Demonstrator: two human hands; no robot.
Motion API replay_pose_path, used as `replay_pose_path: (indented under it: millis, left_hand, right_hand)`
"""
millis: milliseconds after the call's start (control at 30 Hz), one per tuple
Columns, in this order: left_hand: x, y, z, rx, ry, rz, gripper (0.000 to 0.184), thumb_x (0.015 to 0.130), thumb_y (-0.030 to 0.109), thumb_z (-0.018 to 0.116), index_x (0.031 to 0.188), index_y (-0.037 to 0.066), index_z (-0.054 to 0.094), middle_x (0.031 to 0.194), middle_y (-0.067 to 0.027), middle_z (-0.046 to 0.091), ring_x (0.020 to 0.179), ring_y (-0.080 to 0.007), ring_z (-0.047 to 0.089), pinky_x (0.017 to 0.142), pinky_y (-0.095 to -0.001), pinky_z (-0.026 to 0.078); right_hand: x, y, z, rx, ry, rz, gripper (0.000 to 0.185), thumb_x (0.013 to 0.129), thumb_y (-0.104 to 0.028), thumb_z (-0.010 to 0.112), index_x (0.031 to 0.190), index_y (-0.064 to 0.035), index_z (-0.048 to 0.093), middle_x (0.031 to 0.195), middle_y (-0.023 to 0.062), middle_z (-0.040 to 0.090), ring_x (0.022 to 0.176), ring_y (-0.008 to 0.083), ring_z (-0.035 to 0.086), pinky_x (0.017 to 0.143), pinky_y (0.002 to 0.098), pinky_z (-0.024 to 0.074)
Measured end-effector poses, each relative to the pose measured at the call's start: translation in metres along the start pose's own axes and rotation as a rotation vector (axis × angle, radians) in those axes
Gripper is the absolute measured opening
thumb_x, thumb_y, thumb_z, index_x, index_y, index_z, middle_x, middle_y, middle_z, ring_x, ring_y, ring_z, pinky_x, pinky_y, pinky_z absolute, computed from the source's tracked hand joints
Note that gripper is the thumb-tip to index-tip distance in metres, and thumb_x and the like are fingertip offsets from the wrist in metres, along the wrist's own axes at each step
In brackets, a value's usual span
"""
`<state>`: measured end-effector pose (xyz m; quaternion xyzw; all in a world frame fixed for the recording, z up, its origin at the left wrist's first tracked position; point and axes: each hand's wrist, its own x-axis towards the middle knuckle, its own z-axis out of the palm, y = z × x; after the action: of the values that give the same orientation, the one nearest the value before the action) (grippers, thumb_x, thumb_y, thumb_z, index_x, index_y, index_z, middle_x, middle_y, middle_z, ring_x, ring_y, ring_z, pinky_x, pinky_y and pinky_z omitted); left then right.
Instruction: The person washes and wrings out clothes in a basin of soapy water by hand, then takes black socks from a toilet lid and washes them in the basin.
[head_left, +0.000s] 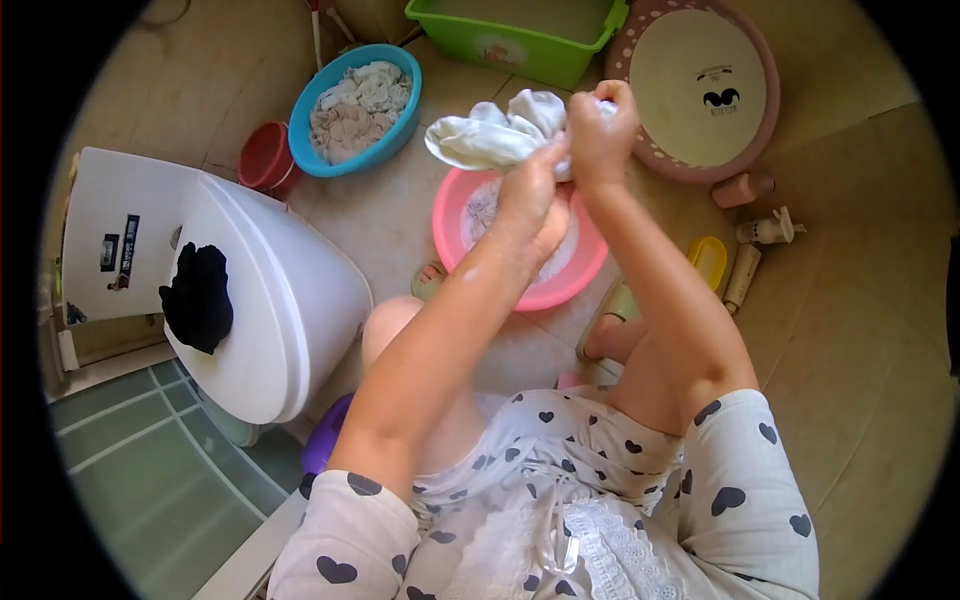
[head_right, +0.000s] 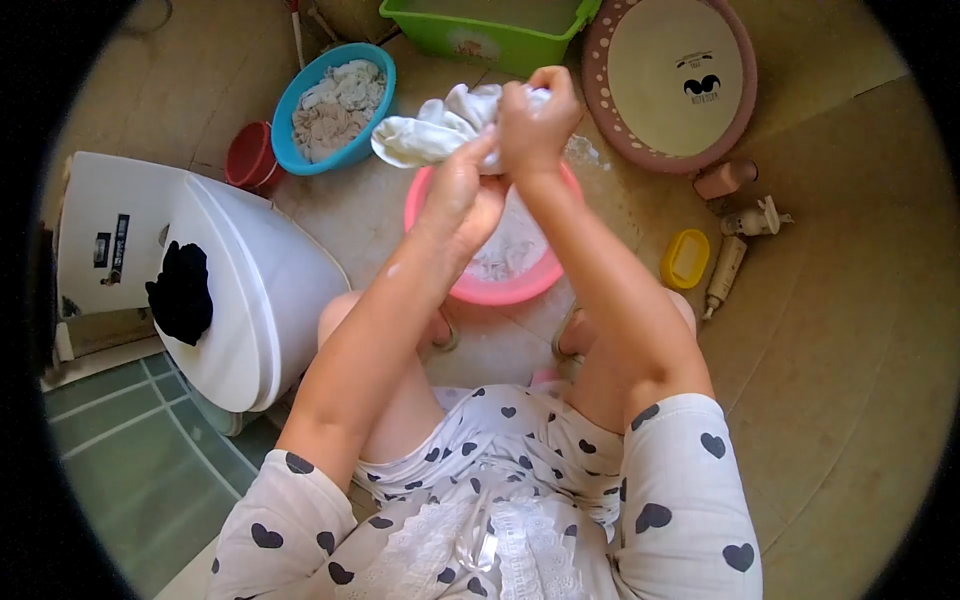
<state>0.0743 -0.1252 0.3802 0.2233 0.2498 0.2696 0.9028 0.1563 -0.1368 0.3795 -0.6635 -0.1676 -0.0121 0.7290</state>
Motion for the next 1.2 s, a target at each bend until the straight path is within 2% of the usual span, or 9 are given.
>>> replay_pose_path:
  millis: [100, 200, 300, 433, 533, 667, 833, 933, 1200]
  left_hand:
    - [0.016, 0.033, -0.021, -0.157, -0.216, -0.265, 0.028, 0.095, 0.026, 0.045, 0.11, 0.004, 0.053, 0.1, -0.009, 0.06, 0.091, -0.0204, 0.059, 0.08, -0.0342, 0.05]
    - [0.015, 0.029, -0.012, -0.151, -0.087, -0.123, 0.029, 0.092, 0.023, 0.049, 0.115, 0.004, 0.051, 0.103, -0.0087, 0.059, 0.092, -0.0198, 0.058, 0.081, -0.0344, 0.049]
    - [-0.005, 0.005, 0.001, -0.016, 0.034, 0.023, 0.027, 0.091, 0.018, 0.052, 0.116, 0.005, 0.051, 0.104, -0.0062, 0.059, 0.093, -0.0178, 0.058, 0.081, -0.0318, 0.049]
    - [0.001, 0.028, -0.005, -0.098, -0.066, -0.095, 0.027, 0.092, 0.02, 0.053, 0.114, 0.006, 0.05, 0.108, -0.0078, 0.056, 0.098, -0.0175, 0.056, 0.085, -0.032, 0.047]
    - [0.016, 0.035, -0.017, -0.105, -0.061, -0.101, 0.025, 0.092, 0.02, 0.053, 0.112, 0.006, 0.05, 0.105, -0.0076, 0.057, 0.097, -0.0177, 0.056, 0.083, -0.0305, 0.048]
    - [-0.008, 0.009, 0.004, -0.046, 0.042, 0.042, 0.027, 0.087, 0.009, 0.056, 0.114, 0.009, 0.049, 0.109, -0.0047, 0.056, 0.101, -0.0167, 0.056, 0.087, -0.0321, 0.047]
    - [0.008, 0.037, -0.015, -0.292, -0.16, -0.094, 0.045, 0.092, 0.044, 0.046, 0.116, 0.006, 0.047, 0.103, -0.0112, 0.058, 0.095, -0.0258, 0.06, 0.082, -0.0395, 0.05]
    - [0.013, 0.041, -0.007, -0.229, -0.101, -0.349, 0.047, 0.092, 0.045, 0.046, 0.114, 0.004, 0.046, 0.101, -0.015, 0.057, 0.098, -0.0317, 0.059, 0.083, -0.0384, 0.05]
    - [0.024, 0.003, -0.033, 0.206, -0.117, 0.133, 0.021, 0.09, 0.029, 0.05, 0.095, 0.008, 0.049, 0.092, -0.0082, 0.058, 0.087, -0.0235, 0.059, 0.074, -0.0334, 0.048]
  right_hand:
    - [-0.054, -0.021, 0.004, 0.009, -0.145, -0.188, 0.013, 0.067, -0.007, 0.055, 0.07, -0.002, 0.044, 0.071, 0.0125, 0.047, 0.076, 0.0302, 0.047, 0.078, 0.0381, 0.0392]
    - [-0.056, -0.026, 0.001, -0.07, -0.288, -0.384, 0.013, 0.069, -0.008, 0.055, 0.066, -0.001, 0.045, 0.063, 0.0148, 0.048, 0.064, 0.0282, 0.051, 0.069, 0.0399, 0.0428]
    - [-0.001, 0.01, 0.001, -0.062, -0.125, -0.079, 0.013, 0.071, -0.008, 0.054, 0.067, -0.0002, 0.045, 0.058, 0.0113, 0.048, 0.055, 0.0226, 0.048, 0.051, 0.0352, 0.0413]
    - [-0.044, 0.002, 0.007, 0.078, -0.135, 0.025, 0.014, 0.073, -0.008, 0.056, 0.079, -0.0034, 0.044, 0.084, 0.012, 0.044, 0.078, 0.0236, 0.045, 0.074, 0.0365, 0.0394]
    - [-0.068, -0.019, 0.001, -0.093, -0.31, -0.299, 0.015, 0.076, -0.009, 0.057, 0.07, -0.0053, 0.043, 0.068, 0.0015, 0.046, 0.064, 0.0108, 0.043, 0.057, 0.0265, 0.0386]
    - [-0.005, 0.008, 0.003, 0.032, -0.125, 0.04, 0.01, 0.076, -0.005, 0.055, 0.075, -0.0017, 0.045, 0.063, 0.006, 0.046, 0.063, 0.0139, 0.048, 0.058, 0.0293, 0.042]
    - [-0.06, -0.014, 0.002, 0.041, -0.347, -0.083, 0.017, 0.075, -0.005, 0.062, 0.083, -0.003, 0.048, 0.08, 0.0081, 0.05, 0.088, 0.0213, 0.049, 0.086, 0.033, 0.0379]
    - [-0.06, -0.027, -0.004, -0.176, -0.482, -0.575, 0.022, 0.079, -0.006, 0.065, 0.067, -0.0019, 0.047, 0.074, 0.006, 0.051, 0.076, 0.0144, 0.048, 0.071, 0.0244, 0.0381]
    - [-0.049, -0.043, 0.003, -0.064, -0.439, -0.147, 0.035, 0.09, -0.024, 0.056, 0.065, 0.0004, 0.053, 0.056, 0.0069, 0.048, 0.052, 0.013, 0.042, 0.05, 0.029, 0.035]
